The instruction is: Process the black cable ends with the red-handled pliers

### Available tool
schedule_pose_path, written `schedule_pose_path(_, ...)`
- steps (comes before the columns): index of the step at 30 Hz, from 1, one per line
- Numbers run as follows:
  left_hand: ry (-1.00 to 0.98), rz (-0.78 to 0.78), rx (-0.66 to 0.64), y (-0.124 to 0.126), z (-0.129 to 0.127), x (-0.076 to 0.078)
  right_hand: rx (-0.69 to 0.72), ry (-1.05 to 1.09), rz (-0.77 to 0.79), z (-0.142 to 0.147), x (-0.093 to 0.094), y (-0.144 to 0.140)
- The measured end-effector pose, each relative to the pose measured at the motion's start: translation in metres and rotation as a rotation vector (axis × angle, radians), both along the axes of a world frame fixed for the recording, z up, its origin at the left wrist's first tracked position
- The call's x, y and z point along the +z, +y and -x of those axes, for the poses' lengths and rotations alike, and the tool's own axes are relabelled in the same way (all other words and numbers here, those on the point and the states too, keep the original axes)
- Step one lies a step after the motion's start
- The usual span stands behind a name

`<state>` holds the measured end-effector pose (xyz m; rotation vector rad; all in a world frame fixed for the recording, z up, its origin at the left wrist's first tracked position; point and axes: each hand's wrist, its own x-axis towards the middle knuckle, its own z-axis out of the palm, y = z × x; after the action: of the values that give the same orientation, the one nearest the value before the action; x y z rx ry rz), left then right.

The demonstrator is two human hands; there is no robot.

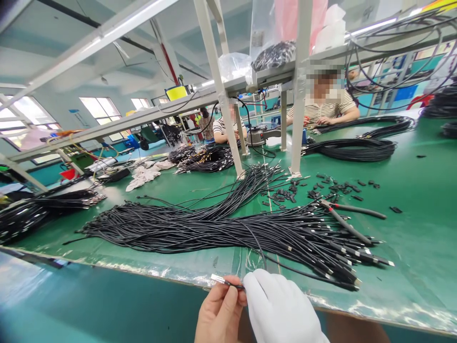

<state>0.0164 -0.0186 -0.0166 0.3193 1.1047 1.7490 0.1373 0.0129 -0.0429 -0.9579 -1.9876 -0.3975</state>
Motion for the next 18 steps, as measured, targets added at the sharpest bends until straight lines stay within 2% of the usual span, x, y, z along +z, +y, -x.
schedule_pose_path(13,-0.180,-0.035,-0.028,0.011,-0.012,0.003,-0.034,0.032,0.010,0.001,-0.020,0.005)
schedule_pose_path(18,-0.206,-0.043,-0.025,0.012,-0.015,0.001,-0.041,0.040,0.051,0.003,-0.015,0.003)
